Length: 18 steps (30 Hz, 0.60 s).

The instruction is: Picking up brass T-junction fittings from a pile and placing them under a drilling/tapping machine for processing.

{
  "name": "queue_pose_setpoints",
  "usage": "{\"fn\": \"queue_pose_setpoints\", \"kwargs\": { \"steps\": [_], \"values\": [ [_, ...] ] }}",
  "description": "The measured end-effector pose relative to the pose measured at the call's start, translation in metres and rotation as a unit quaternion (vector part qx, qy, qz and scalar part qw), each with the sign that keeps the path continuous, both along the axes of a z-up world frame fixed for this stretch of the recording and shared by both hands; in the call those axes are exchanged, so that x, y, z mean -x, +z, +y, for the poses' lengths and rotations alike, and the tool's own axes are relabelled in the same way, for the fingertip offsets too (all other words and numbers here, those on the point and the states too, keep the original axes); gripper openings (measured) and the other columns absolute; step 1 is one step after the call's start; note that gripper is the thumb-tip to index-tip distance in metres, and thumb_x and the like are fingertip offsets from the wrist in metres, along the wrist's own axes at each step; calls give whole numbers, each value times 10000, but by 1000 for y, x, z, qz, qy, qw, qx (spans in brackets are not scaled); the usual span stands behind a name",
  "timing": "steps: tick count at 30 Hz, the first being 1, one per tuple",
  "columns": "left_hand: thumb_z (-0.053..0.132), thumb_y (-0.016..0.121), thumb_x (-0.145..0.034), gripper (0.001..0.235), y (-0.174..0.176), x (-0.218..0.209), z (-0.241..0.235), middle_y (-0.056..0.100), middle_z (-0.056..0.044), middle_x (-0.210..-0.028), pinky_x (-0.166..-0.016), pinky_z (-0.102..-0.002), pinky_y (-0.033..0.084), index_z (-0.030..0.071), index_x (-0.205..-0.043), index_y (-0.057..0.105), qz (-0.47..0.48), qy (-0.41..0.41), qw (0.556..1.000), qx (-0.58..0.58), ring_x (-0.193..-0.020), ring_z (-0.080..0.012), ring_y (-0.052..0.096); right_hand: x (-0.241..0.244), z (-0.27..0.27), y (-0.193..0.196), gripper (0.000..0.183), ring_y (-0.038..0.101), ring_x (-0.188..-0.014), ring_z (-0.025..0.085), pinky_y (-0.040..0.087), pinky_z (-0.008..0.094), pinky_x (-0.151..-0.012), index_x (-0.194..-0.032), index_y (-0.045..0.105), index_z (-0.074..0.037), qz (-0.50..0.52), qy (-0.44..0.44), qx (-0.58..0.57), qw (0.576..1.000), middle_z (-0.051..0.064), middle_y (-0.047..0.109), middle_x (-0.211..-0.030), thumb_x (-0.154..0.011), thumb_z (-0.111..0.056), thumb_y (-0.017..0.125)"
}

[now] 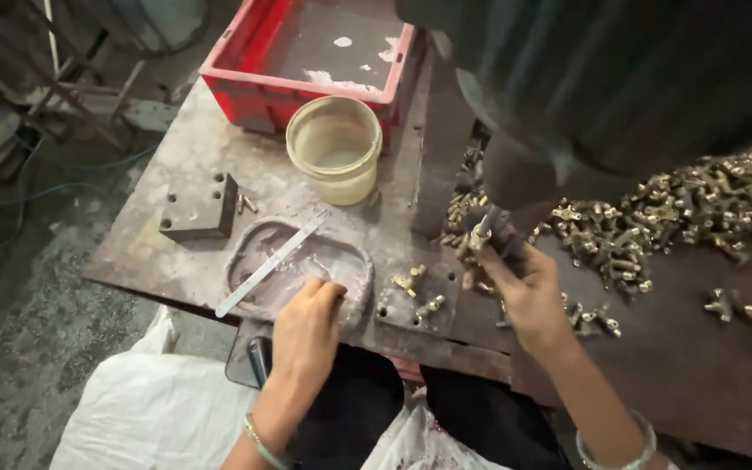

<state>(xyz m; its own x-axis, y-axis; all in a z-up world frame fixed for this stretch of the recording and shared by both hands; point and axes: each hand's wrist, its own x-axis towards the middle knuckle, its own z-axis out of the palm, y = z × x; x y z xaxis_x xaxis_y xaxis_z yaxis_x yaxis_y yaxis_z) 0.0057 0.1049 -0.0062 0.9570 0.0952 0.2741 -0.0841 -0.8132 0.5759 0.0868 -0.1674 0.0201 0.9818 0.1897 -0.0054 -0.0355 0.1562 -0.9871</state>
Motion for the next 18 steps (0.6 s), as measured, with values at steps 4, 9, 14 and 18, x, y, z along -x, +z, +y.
{"fn": "queue_pose_setpoints", "kwargs": {
  "steps": [4,9,14,18],
  "values": [
    [-1,665,-812,195,-18,-4,-5,688,-152,-959,-782,-464,529,54,-985,734,36,7,999,-27,-902,-385,673,4,7,4,205,665,-779,161,584,327,-725,-1123,698,20,-4,-36,-22,999,86,734,-1044,-1012,-137,626],
    [69,779,-818,151,0,-4,11,788,-89,-894,-731,-313,582,58,-968,786,36,43,978,202,-799,-218,760,3,6,-15,207,674,-799,162,584,329,-710,-1144,685,3,3,-18,-43,999,94,725,-1038,-1001,-133,624],
    [43,795,-810,204,-32,12,-11,822,-59,-902,-738,-258,580,36,-1013,798,109,53,890,440,-794,-117,755,0,3,-17,198,667,-799,161,580,317,-725,-1139,683,16,-3,-11,-36,999,98,724,-1045,-1017,-126,620],
    [20,797,-805,184,-23,26,-62,796,-75,-922,-716,-259,587,20,-988,780,18,37,925,377,-813,-131,751,6,6,5,201,663,-802,161,562,307,-725,-1126,693,45,-12,-21,-21,999,106,720,-1046,-1025,-117,629]
  ]
}}
